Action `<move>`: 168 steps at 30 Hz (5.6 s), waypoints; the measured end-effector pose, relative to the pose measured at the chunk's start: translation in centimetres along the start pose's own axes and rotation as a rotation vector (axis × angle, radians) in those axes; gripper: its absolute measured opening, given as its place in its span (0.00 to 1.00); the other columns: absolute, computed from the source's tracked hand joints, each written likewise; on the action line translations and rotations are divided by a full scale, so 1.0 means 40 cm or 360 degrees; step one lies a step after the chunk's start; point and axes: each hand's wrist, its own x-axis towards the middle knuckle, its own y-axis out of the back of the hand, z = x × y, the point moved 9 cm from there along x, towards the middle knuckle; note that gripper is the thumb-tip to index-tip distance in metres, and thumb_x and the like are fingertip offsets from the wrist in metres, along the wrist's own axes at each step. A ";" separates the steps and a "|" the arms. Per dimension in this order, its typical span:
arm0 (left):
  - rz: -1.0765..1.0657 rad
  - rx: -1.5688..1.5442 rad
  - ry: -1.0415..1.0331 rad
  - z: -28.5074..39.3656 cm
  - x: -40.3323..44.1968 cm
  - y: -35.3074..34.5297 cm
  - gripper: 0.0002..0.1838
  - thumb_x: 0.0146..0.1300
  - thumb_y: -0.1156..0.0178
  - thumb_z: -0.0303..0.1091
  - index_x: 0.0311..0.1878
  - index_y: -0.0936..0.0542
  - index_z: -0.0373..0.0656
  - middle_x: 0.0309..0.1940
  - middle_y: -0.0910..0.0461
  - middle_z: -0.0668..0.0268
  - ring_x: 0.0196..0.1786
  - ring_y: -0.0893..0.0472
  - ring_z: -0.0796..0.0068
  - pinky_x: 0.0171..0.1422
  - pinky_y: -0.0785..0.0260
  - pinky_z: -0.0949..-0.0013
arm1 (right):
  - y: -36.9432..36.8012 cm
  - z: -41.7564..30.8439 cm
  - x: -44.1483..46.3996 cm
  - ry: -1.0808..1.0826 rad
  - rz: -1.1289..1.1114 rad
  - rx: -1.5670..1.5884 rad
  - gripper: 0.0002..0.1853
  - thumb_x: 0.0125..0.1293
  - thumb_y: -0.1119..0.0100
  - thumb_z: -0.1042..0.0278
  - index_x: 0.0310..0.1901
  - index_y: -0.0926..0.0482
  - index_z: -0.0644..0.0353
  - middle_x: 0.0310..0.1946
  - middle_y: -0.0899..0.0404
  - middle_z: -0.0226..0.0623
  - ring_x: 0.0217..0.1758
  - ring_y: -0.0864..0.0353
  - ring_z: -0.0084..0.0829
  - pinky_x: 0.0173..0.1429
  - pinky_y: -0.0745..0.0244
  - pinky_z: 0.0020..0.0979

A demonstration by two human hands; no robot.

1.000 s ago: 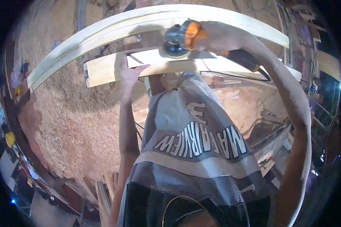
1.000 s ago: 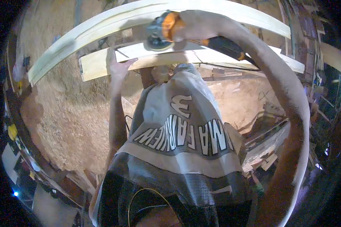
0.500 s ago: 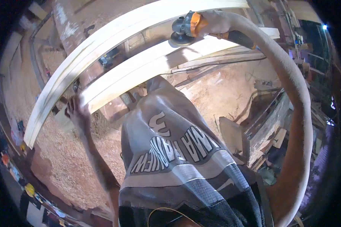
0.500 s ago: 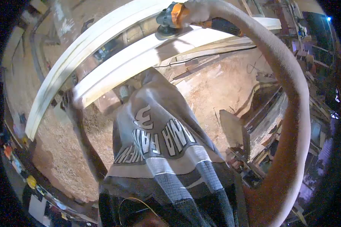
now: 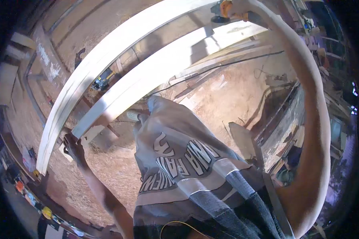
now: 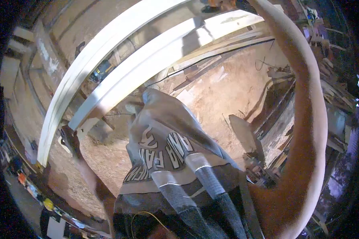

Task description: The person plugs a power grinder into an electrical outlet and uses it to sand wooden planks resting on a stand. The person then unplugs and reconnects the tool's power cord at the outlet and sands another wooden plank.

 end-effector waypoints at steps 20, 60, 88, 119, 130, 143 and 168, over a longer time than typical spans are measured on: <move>-0.0878 -0.0674 -0.1335 0.858 0.161 0.094 0.40 0.48 0.21 0.38 0.66 0.24 0.39 0.52 0.14 0.56 0.52 0.14 0.58 0.59 0.23 0.59 | -0.716 0.098 -0.811 -0.1139 0.1368 0.2956 0.20 0.66 0.33 0.56 0.54 0.22 0.59 0.33 0.20 0.34 0.31 0.17 0.29 0.35 0.19 0.32; -0.1318 -0.0772 -0.1239 1.677 0.334 -0.826 0.33 0.56 0.25 0.51 0.60 0.17 0.41 0.48 0.12 0.51 0.54 0.13 0.58 0.59 0.23 0.60 | -1.121 0.014 -1.416 -0.2837 0.1066 0.2598 0.23 0.68 0.32 0.53 0.55 0.29 0.56 0.33 0.20 0.36 0.27 0.18 0.30 0.31 0.21 0.32; 0.0472 -0.1043 0.0391 -0.132 -0.300 0.730 0.14 0.68 0.36 0.37 0.52 0.19 0.39 0.46 0.15 0.55 0.51 0.14 0.61 0.57 0.22 0.58 | -0.646 -0.260 -1.280 -0.0985 0.0249 0.3332 0.21 0.71 0.36 0.50 0.57 0.25 0.54 0.36 0.20 0.35 0.33 0.19 0.32 0.36 0.19 0.34; -0.1132 -0.0927 -0.0739 -0.757 0.099 0.454 0.50 0.61 0.44 0.78 0.70 0.23 0.40 0.67 0.22 0.53 0.69 0.23 0.54 0.73 0.33 0.59 | -0.512 -2.385 -1.239 0.0687 -0.0179 0.0567 0.31 0.58 0.26 0.58 0.50 0.36 0.70 0.31 0.18 0.56 0.35 0.15 0.59 0.39 0.19 0.52; -0.1129 -0.1195 -0.0849 -0.730 0.121 0.362 0.45 0.68 0.43 0.71 0.68 0.22 0.35 0.60 0.17 0.54 0.63 0.20 0.63 0.69 0.31 0.64 | -0.497 -2.054 -1.189 -0.0110 -0.0189 0.0393 0.37 0.59 0.26 0.50 0.55 0.38 0.69 0.33 0.16 0.58 0.39 0.14 0.60 0.43 0.18 0.53; -0.1407 -0.1287 -0.0671 -0.728 0.051 0.506 0.34 0.68 0.37 0.61 0.52 0.16 0.33 0.37 0.14 0.61 0.38 0.19 0.71 0.39 0.30 0.61 | -0.565 -2.351 -1.272 0.0591 -0.0276 0.0530 0.39 0.60 0.28 0.52 0.59 0.37 0.74 0.38 0.18 0.55 0.38 0.13 0.54 0.42 0.17 0.49; -0.0692 -0.0946 -0.1577 -0.791 0.127 0.408 0.39 0.66 0.34 0.57 0.72 0.27 0.41 0.67 0.24 0.47 0.68 0.24 0.47 0.71 0.33 0.55 | -0.555 -2.384 -1.273 0.0629 -0.0243 0.0402 0.30 0.60 0.29 0.56 0.53 0.30 0.70 0.40 0.17 0.50 0.37 0.11 0.49 0.38 0.15 0.44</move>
